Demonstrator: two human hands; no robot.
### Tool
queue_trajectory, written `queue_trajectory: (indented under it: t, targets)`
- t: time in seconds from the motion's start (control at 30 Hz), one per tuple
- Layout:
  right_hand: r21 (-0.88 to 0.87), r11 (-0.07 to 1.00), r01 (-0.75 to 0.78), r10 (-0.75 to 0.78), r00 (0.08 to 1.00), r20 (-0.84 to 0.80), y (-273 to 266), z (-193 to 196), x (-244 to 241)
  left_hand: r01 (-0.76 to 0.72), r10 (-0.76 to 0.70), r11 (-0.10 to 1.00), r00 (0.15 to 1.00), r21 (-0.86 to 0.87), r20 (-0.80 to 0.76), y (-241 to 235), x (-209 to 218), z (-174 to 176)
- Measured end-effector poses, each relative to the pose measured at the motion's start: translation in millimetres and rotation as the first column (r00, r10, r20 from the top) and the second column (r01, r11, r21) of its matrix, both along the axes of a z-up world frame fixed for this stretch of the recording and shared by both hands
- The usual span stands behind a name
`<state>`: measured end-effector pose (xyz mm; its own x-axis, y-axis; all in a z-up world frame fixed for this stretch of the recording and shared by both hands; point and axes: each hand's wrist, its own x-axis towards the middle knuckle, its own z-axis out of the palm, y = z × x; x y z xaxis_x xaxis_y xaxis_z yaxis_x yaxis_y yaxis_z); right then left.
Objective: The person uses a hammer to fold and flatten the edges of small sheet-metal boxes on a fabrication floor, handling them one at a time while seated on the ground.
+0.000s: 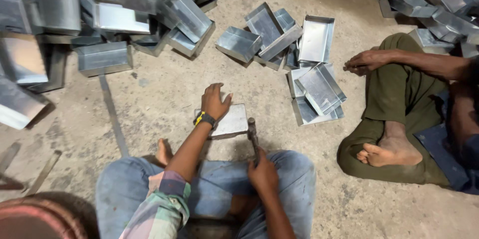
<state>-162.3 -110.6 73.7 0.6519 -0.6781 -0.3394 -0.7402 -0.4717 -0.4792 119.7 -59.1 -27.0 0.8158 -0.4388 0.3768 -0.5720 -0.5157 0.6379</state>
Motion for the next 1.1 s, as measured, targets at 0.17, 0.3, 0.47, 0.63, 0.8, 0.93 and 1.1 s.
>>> queue_trajectory:
  t: [0.17,0.3,0.47,0.63,0.8,0.93,1.1]
  targets:
    - [0.073,0.997,0.026,-0.014,0.987,-0.159,-1,8,9,0.056,-0.046,0.99,0.996,0.128,-0.075,-85,47,-4]
    - [0.082,0.997,0.015,-0.003,0.99,-0.143,-6,12,22,0.057,-0.048,0.973,0.998,0.223,-0.048,-129,76,6]
    - [0.093,0.995,0.026,-0.005,0.976,-0.219,-8,12,28,0.179,-0.119,0.885,0.979,0.43,-0.163,-152,101,3]
    - [0.087,0.996,0.005,0.013,0.979,-0.203,-5,10,29,0.088,-0.041,0.732,0.996,0.676,-0.085,-132,108,-33]
    - [0.108,0.994,-0.013,0.03,0.987,-0.158,-8,14,31,0.077,-0.171,0.691,0.984,0.719,0.059,-71,90,-23]
    - [0.069,0.998,-0.008,0.019,0.986,-0.165,-4,13,24,-0.077,-0.025,0.801,0.986,0.594,0.162,-58,47,16]
    - [0.02,1.0,0.02,-0.018,0.994,-0.108,-3,0,20,-0.186,0.159,0.901,0.982,0.393,0.1,-60,-22,59]
